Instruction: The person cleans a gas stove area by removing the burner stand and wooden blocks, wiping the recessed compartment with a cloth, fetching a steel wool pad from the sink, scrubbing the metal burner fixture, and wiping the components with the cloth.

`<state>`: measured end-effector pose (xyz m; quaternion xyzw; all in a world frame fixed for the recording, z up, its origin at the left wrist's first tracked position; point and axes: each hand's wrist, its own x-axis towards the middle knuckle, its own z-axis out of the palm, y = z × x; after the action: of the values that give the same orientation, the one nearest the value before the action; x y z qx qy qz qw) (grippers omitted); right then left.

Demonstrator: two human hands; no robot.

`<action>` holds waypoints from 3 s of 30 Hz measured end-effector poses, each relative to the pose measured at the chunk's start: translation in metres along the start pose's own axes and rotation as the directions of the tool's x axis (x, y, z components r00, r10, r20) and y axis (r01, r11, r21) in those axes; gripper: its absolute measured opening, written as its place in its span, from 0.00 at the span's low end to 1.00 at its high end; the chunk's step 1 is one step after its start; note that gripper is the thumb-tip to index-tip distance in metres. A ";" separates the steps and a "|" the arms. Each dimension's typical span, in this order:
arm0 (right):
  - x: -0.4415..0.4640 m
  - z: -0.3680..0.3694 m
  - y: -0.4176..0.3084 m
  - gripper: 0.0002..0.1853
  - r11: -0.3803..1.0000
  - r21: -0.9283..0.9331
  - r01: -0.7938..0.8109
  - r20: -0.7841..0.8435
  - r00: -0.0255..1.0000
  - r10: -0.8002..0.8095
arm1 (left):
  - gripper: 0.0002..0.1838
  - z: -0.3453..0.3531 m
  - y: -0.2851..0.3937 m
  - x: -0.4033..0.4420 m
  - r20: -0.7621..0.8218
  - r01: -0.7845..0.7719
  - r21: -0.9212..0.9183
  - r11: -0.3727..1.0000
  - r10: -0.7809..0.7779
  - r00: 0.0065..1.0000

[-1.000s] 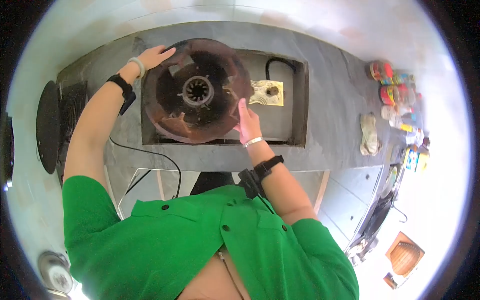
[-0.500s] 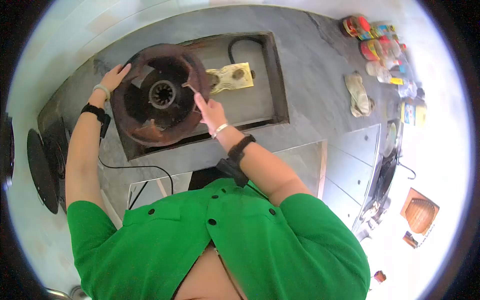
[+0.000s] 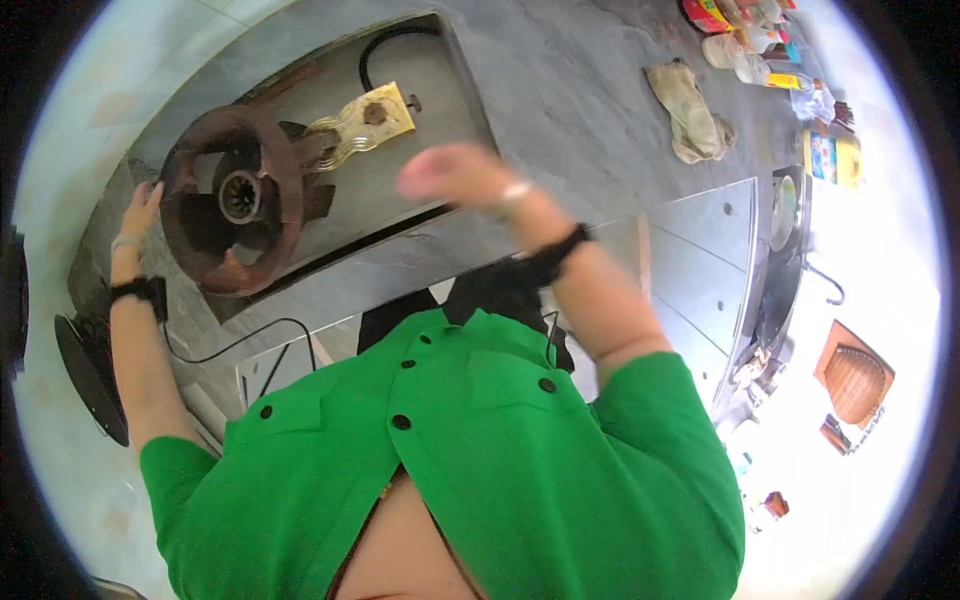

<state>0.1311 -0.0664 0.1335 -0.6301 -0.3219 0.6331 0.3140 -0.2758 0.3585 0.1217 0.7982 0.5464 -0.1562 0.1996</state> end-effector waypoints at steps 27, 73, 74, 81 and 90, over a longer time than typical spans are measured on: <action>-0.164 -0.138 0.040 0.14 0.771 -0.487 0.410 -0.152 0.830 -0.537 | 0.23 0.203 0.509 -0.225 0.348 0.390 -0.914 -0.109 0.280 0.895; -0.103 -0.244 -0.038 0.19 0.594 0.149 0.791 -0.701 0.508 -0.500 | 0.07 0.277 0.550 -0.231 -0.536 -0.965 -0.029 0.259 0.811 0.234; -0.098 -0.234 -0.018 0.15 0.738 0.020 0.675 -0.723 0.519 -0.456 | 0.09 0.321 0.562 -0.224 -0.603 -0.915 -0.338 0.222 0.695 0.392; -0.144 -0.157 0.130 0.18 0.929 -0.370 -0.023 -0.769 0.568 -0.292 | 0.12 0.355 0.508 -0.182 -0.075 -0.264 -0.940 0.215 0.627 0.776; -0.527 -0.132 0.315 0.19 0.959 0.271 -0.078 -0.907 -0.353 0.227 | 0.13 0.214 0.613 -0.211 -0.468 -0.727 -0.561 0.396 0.573 0.673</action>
<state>0.2706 -0.6756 0.1944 -0.8998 0.1864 -0.0955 0.3828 0.2154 -0.1153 0.1248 0.8150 0.2203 0.2391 0.4797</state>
